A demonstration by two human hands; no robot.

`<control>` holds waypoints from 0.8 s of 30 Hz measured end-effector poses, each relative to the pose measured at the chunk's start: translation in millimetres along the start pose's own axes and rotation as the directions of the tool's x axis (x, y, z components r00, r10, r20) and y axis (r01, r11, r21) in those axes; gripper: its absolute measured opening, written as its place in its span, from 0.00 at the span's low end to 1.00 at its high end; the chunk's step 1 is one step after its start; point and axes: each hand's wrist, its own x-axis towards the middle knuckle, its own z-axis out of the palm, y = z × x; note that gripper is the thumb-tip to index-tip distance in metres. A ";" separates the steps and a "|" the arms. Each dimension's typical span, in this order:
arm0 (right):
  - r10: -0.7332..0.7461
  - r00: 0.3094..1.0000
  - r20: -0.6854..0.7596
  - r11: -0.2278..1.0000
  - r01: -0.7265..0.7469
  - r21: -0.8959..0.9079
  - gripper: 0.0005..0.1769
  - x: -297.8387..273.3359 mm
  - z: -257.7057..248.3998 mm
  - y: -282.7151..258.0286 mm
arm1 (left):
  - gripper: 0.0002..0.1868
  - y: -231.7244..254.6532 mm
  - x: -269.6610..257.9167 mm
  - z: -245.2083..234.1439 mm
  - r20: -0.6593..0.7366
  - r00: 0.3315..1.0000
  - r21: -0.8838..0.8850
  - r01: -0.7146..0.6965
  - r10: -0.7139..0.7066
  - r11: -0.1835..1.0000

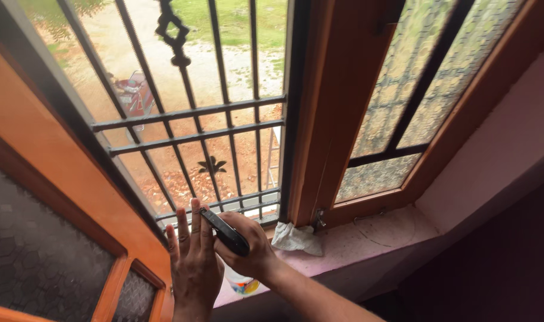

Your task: The person wipes an orange window frame with a white cloth, then sprays a glass cleaner onto the window and wipes the glass and frame. The person continues wiping the window and frame repeatedly.

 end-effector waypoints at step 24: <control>0.389 0.905 -0.173 0.921 -0.385 0.062 0.30 48.5 -169.6 -106.0 | 0.36 158.3 88.0 -39.6 -0.200 0.941 -0.180 -0.310 0.274 0.933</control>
